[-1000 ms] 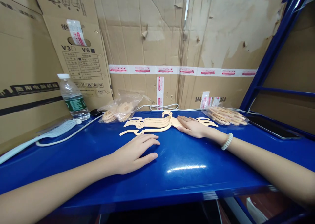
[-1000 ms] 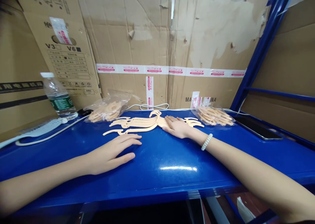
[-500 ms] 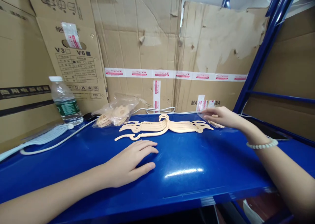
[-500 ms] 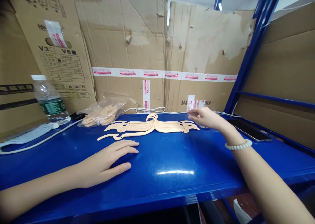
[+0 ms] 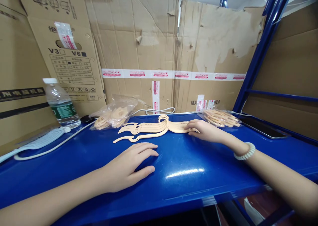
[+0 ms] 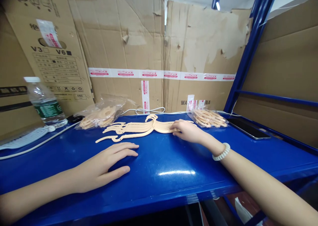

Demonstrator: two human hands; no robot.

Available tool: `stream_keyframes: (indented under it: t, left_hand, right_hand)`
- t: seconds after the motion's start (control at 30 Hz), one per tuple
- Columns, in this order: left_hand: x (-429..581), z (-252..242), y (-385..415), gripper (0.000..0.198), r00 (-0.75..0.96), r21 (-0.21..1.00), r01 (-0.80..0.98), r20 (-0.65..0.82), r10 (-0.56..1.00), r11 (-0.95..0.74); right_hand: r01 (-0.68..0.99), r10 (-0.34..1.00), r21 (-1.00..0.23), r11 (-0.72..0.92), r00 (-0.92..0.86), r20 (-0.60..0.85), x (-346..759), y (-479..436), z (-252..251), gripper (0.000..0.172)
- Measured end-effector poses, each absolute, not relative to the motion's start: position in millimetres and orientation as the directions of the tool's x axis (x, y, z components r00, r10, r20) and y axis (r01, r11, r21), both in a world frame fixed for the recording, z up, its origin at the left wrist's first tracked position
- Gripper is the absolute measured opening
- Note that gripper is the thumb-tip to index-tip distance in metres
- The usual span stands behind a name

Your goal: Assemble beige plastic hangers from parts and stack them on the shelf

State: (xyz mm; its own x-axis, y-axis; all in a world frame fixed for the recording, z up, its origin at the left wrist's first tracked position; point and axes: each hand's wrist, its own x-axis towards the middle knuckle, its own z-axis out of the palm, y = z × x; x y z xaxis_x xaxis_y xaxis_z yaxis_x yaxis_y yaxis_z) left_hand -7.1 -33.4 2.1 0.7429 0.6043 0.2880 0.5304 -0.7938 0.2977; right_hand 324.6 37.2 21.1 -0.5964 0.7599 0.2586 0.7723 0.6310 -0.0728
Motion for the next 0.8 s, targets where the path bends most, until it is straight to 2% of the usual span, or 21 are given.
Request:
stream_keyframes:
  t: [0.23, 0.47, 0.57, 0.67, 0.8]
  left_hand:
    - [-6.3, 7.2, -32.6, 0.032, 0.738, 0.404, 0.535, 0.203, 0.643, -0.742]
    - [-4.2, 11.8, -33.3, 0.032, 0.653, 0.545, 0.528, 0.229, 0.722, -0.651]
    - [-3.3, 11.3, -33.0, 0.031, 0.613, 0.646, 0.494, 0.215, 0.760, -0.582]
    - [-2.5, 7.3, -28.1, 0.032, 0.577, 0.799, 0.385, 0.183, 0.796, -0.462]
    - [-1.6, 2.2, -18.8, 0.047, 0.420, 0.969, 0.183, 0.074, 0.904, -0.165]
  right_hand:
    - [0.792, 0.788, -0.116, 0.600, -0.559, 0.260, 320.8, 41.9, 15.7, 0.009]
    - [0.768, 0.807, -0.267, 0.582, -0.502, 0.313, 320.7, 38.0, 15.1, 0.003]
    - [0.735, 0.811, -0.348, 0.581, -0.487, 0.326, 322.2, 34.5, 20.7, 0.005]
    - [0.663, 0.806, -0.459, 0.591, -0.467, 0.362, 323.6, 32.6, 26.6, 0.011]
    - [0.555, 0.798, -0.575, 0.601, -0.387, 0.461, 326.7, 32.7, 31.3, 0.021]
